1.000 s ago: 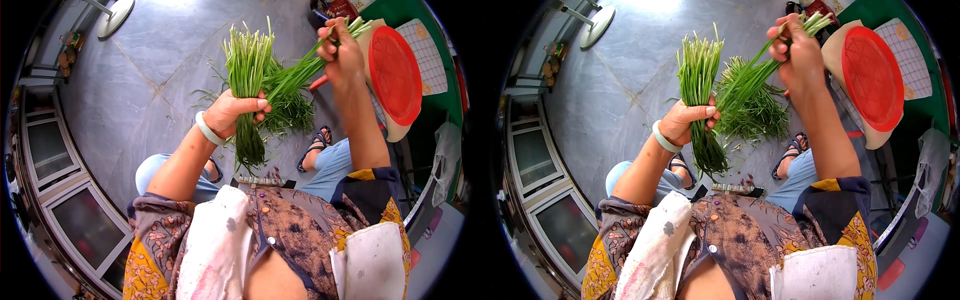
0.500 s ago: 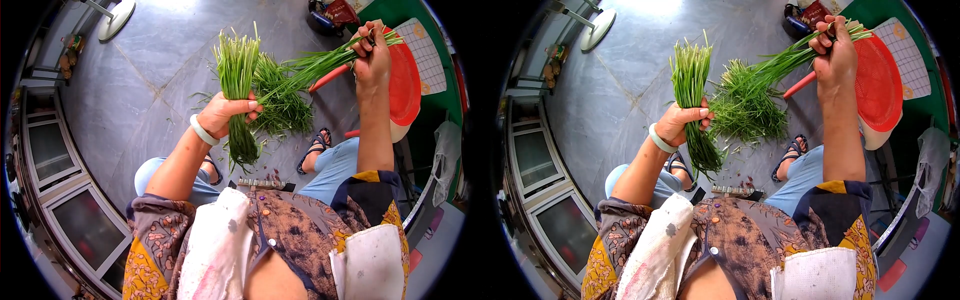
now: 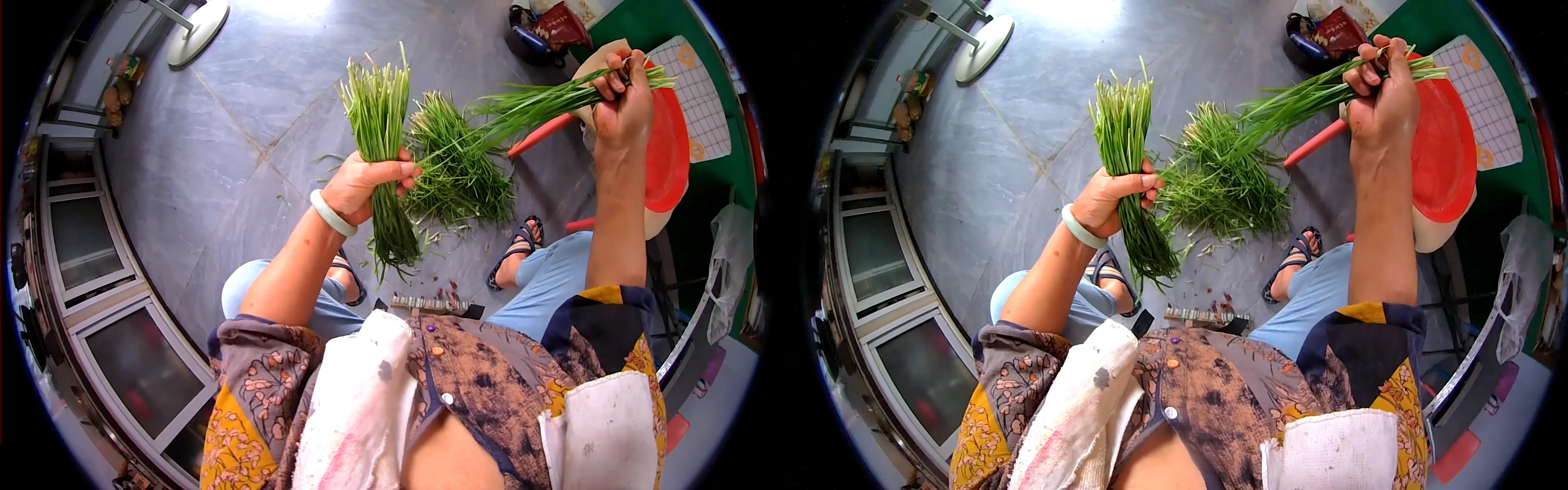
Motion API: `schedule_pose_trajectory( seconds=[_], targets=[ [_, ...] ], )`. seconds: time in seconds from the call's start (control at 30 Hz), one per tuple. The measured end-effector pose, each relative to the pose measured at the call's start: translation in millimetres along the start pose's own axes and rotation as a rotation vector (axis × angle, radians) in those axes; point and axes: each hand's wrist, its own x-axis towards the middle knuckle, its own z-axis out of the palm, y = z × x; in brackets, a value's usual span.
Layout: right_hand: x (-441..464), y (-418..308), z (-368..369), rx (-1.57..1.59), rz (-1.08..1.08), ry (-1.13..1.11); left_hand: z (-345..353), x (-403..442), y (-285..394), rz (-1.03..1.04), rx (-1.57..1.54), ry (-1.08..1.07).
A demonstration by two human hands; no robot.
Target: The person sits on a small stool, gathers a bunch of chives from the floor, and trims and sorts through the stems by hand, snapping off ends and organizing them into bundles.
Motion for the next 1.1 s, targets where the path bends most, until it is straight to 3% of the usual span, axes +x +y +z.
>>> schedule_pose_trajectory(
  seconds=[0.3,0.37,0.47,0.6,0.63,0.7,0.73,0.77,0.93,1.1],
  targets=[
    [-12,-18,32,-0.117,-0.193,0.154,-7,9,-2,0.04,-0.025,0.075],
    [-8,-25,22,-0.037,-0.212,0.029,-8,9,-1,0.048,-0.036,0.099],
    [-13,-30,31,-0.28,-0.256,0.117,-11,11,-3,0.053,-0.07,0.119],
    [-23,-9,34,-0.47,0.048,-0.222,-4,9,-1,0.04,-0.095,0.04],
    [-29,-1,39,-0.673,0.07,-0.31,-1,8,0,0.033,-0.1,0.015],
    [-47,25,53,-0.643,0.163,-0.336,2,7,0,0.023,-0.14,-0.059],
    [-59,27,70,-0.503,0.34,-0.264,3,6,1,0.021,-0.164,-0.096],
    [-61,32,66,-0.47,0.404,-0.433,4,5,1,0.02,-0.188,-0.133],
    [-73,57,70,-0.432,0.544,-0.401,7,2,2,0.008,-0.226,-0.229],
    [-84,65,87,-0.577,0.529,-0.449,19,-3,6,-0.03,-0.206,-0.222]
  ],
)
